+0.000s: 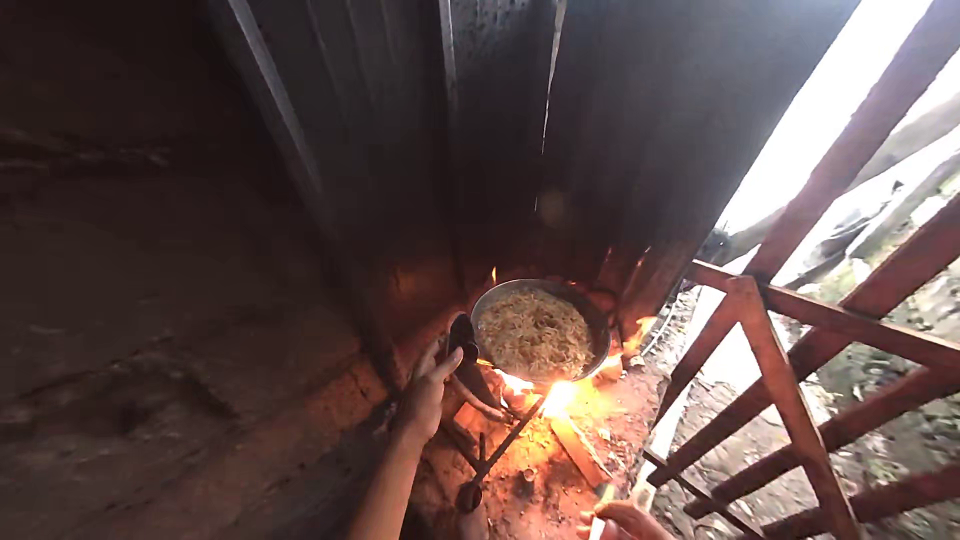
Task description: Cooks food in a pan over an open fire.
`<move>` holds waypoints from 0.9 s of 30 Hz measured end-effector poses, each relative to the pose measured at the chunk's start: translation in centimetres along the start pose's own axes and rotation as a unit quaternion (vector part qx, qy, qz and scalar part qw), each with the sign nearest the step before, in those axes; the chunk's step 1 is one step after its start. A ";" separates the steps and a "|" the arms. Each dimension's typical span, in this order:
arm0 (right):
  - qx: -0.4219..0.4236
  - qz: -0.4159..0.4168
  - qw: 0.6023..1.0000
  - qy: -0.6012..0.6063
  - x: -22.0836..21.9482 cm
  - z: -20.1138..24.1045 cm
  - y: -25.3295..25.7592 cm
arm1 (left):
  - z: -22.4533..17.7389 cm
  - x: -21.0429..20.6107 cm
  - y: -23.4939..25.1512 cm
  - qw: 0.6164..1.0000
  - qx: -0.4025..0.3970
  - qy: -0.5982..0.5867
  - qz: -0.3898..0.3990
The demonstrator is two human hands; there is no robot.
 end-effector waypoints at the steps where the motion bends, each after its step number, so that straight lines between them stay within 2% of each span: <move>1: -0.015 0.003 0.999 0.052 -0.4 -0.4 0.0 | 0.0 0.1 0.0 1.000 0.006 -0.002 -0.002; 6: -0.128 -0.044 0.975 0.179 -3.1 0.2 0.3 | 0.0 0.1 0.1 1.000 0.001 -0.019 0.007; 10: -0.184 -0.124 0.942 0.253 -5.1 -0.2 1.2 | 0.1 0.0 0.1 1.000 -0.001 -0.028 0.004; 12: -0.204 -0.149 0.937 0.242 -5.8 -0.3 2.1 | 0.1 -0.1 0.1 0.999 0.002 -0.035 0.002; 16: -0.279 -0.143 0.935 0.164 -6.6 -1.3 3.1 | 0.1 0.0 0.1 0.999 0.003 -0.034 0.008; 20: -0.361 -0.156 0.911 0.120 -7.5 -3.4 4.3 | -0.3 -0.2 -0.2 0.999 0.027 -0.035 -0.005; 23: -0.382 -0.161 0.901 0.128 -7.9 -5.3 5.6 | -0.4 -0.2 -0.2 0.999 0.029 -0.034 -0.007; 27: -0.380 -0.158 0.900 0.142 -8.4 -5.2 6.3 | -0.4 0.0 -0.4 0.999 0.025 -0.035 0.007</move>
Point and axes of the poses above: each hand's wrist, its own y-axis towards the middle knuckle, its own x-axis out of the back of the hand, z = x × y, the point moved 3 cm from there along y, towards the middle knuckle, and after that the axes turned 1 degree about y, right-handed, at the moved point
